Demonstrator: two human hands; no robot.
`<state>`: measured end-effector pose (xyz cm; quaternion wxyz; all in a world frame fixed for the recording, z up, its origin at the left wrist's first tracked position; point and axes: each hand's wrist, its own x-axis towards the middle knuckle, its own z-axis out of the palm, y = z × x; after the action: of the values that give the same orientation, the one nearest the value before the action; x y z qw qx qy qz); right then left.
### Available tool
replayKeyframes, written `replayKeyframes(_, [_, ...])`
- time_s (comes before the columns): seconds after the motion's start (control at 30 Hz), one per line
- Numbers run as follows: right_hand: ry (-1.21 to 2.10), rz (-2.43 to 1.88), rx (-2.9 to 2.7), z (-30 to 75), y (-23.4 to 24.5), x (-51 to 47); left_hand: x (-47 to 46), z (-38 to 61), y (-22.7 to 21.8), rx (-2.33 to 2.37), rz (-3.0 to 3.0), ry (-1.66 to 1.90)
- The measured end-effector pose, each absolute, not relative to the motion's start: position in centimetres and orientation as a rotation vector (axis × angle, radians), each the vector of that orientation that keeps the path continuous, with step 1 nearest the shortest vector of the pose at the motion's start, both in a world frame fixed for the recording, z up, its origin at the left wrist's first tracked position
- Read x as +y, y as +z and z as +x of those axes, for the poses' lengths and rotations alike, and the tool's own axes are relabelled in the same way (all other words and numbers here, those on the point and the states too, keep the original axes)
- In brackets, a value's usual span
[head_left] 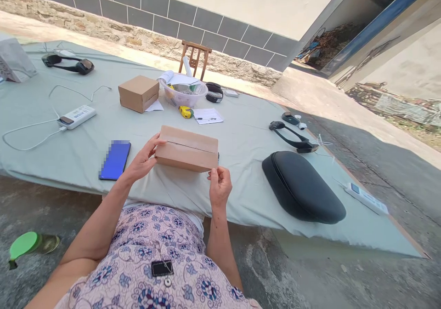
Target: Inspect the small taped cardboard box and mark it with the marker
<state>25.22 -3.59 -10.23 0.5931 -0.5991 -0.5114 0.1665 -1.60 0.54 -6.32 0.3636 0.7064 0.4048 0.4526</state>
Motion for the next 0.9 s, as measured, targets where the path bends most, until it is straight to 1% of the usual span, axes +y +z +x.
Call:
replayKeyframes(0.1, [0.472,-1.387,-1.192,25.5,-10.5,-3.7,0.7,-1.7,-6.6,0.963,1.597,1.189])
replayKeyframes(0.2, [0.515,-1.394,-1.245,26.2,-10.5,-4.2,0.5,-1.8,-6.1,1.086,1.475,1.236])
replayKeyframes(0.37, [0.531,-1.451,-1.421,27.7,-9.8,-5.5,-0.1,-1.1,-4.8,1.391,1.504,1.218])
replayKeyframes(0.47, [0.468,-1.457,-1.553,28.3,-9.3,-6.1,-0.4,-0.8,-4.5,1.449,1.552,1.193])
replayKeyframes(0.53, [0.484,-1.455,-1.561,28.3,-9.4,-6.3,-0.6,-0.8,-4.4,1.424,1.58,1.141])
replayKeyframes(0.67, [0.566,-1.558,-1.348,27.5,-9.8,-6.2,-1.1,-0.4,-4.3,1.437,1.641,1.001])
replayKeyframes(0.8, [0.555,-1.721,-1.364,25.8,-9.5,-5.8,-1.7,1.0,-4.4,1.701,1.817,0.851])
replayKeyframes(0.9, [0.412,-1.876,-1.429,24.4,-9.3,-5.6,-2.2,2.5,-4.5,1.886,1.972,0.67])
